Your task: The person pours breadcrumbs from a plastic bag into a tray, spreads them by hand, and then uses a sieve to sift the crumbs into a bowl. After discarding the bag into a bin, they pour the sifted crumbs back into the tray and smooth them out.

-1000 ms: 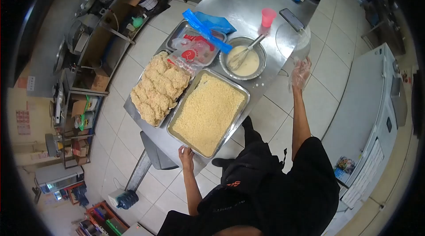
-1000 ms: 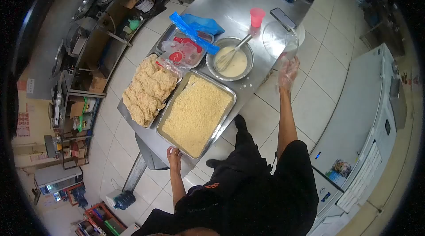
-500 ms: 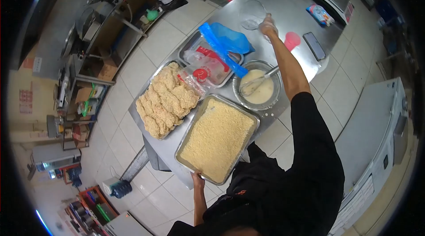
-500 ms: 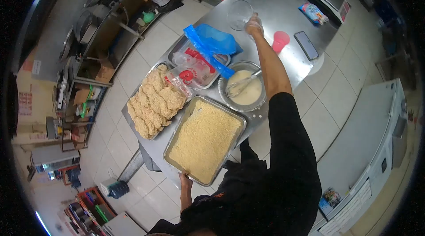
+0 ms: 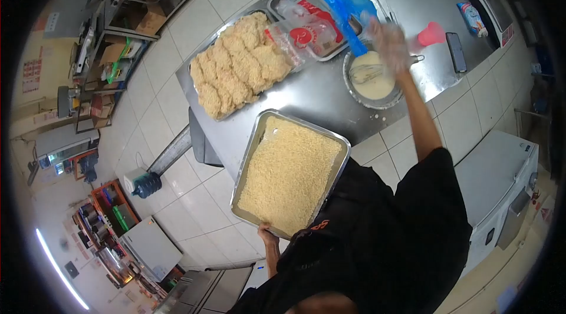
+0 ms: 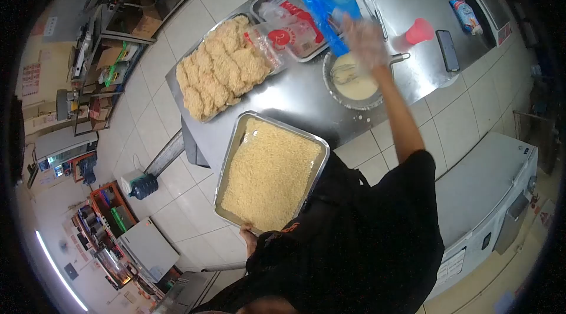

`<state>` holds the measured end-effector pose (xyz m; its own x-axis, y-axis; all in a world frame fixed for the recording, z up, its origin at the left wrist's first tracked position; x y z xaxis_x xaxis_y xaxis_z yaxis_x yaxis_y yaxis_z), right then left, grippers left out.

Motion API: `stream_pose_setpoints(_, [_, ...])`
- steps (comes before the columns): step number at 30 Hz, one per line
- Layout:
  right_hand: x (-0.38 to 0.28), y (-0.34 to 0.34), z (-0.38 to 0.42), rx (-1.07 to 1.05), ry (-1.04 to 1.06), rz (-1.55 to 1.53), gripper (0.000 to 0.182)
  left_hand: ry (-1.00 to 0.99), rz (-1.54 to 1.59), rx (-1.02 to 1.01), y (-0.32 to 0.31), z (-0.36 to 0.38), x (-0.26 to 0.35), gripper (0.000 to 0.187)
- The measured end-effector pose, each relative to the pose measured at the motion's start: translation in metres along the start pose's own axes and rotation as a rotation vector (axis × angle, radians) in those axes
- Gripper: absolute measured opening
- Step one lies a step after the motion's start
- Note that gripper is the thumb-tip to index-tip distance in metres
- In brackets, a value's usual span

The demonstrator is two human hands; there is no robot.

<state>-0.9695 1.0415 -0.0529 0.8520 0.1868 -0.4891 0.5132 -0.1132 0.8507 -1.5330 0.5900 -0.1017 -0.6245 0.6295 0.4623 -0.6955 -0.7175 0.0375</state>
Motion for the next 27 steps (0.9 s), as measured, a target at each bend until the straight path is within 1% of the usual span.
stream_pose_setpoints(2, [-0.070, -0.058, 0.075, -0.102, -0.071, -0.368, 0.041, -0.099, -0.020, 0.020, 0.008, 0.030, 0.007, 0.030])
stream_pose_setpoints(3, [-0.094, -0.090, 0.101, -0.141, -0.104, -0.465, 0.042, -0.111, -0.024, 0.067, 0.018, 0.039, 0.006, 0.030])
stream_pose_setpoints(4, [-0.118, -0.117, 0.121, -0.173, -0.133, -0.480, 0.044, -0.122, -0.028, 0.111, 0.032, 0.047, 0.004, 0.030])
stream_pose_setpoints(6, [-0.147, -0.143, 0.130, -0.191, -0.152, -0.281, 0.048, -0.166, -0.010, 0.169, 0.052, 0.059, -0.005, 0.025])
stream_pose_setpoints(7, [-0.137, -0.159, 0.131, 0.006, -0.120, -0.154, 0.049, -0.188, -0.002, 0.198, 0.062, 0.065, -0.010, 0.022])
stream_pose_setpoints(9, [-0.101, -0.199, 0.108, 0.401, -0.057, 0.088, 0.053, -0.228, -0.002, 0.200, 0.103, 0.066, -0.028, 0.019])
stream_pose_setpoints(11, [-0.091, -0.190, 0.070, 0.504, -0.225, -0.211, 0.050, -0.210, -0.017, 0.204, 0.134, 0.067, -0.046, 0.017])
stream_pose_setpoints(13, [-0.051, -0.240, 0.027, -0.165, -0.238, 0.317, 0.048, -0.172, -0.033, 0.198, 0.162, 0.070, -0.064, 0.015])
stream_pose_setpoints(14, [-0.046, -0.248, 0.024, -0.506, -0.233, 0.582, 0.048, -0.153, -0.040, 0.194, 0.175, 0.070, -0.073, 0.015])
stream_pose_setpoints(15, [-0.054, -0.246, 0.028, -0.247, -0.215, 0.495, 0.047, -0.135, -0.053, 0.192, 0.188, 0.071, -0.082, 0.014])
stream_pose_setpoints(17, [-0.107, -0.211, 0.052, 0.260, -0.163, 0.304, 0.046, -0.110, -0.064, 0.201, 0.219, 0.074, -0.100, 0.012])
stream_pose_setpoints(18, [-0.117, -0.222, 0.064, 0.168, 0.037, 0.428, 0.047, -0.094, -0.051, 0.213, 0.232, 0.076, -0.110, 0.012])
stream_pose_setpoints(21, [-0.091, -0.265, 0.076, 0.288, 0.312, 0.317, 0.059, -0.036, 0.032, 0.289, 0.266, 0.075, -0.141, 0.012])
stream_pose_setpoints(23, [-0.088, -0.244, 0.059, 0.267, 0.157, 0.169, 0.058, 0.019, 0.107, 0.351, 0.280, 0.079, -0.163, 0.013])
stream_pose_setpoints(24, [-0.087, -0.237, 0.054, 0.252, 0.073, 0.100, 0.057, 0.031, 0.114, 0.359, 0.274, 0.084, -0.167, 0.013])
stream_pose_setpoints(26, [-0.091, -0.258, 0.042, 0.170, 0.044, 0.309, 0.053, 0.054, 0.113, 0.375, 0.260, 0.091, -0.164, 0.015])
stream_pose_setpoints(27, [-0.094, -0.268, 0.035, 0.132, 0.030, 0.413, 0.051, 0.065, 0.146, 0.364, 0.293, 0.067, -0.200, 0.014])
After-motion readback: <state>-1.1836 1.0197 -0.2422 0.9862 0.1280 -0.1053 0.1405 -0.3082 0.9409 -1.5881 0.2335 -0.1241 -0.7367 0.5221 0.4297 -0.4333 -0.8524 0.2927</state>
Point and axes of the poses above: each hand's wrist, its own z-axis away from the middle knuckle, its own y-axis out of the back of the hand, x = y × z, the point moved 4 cm from there along -z, towards the middle knuckle, and after that the axes turned 9 degrees about y, right-handed, at the moved point
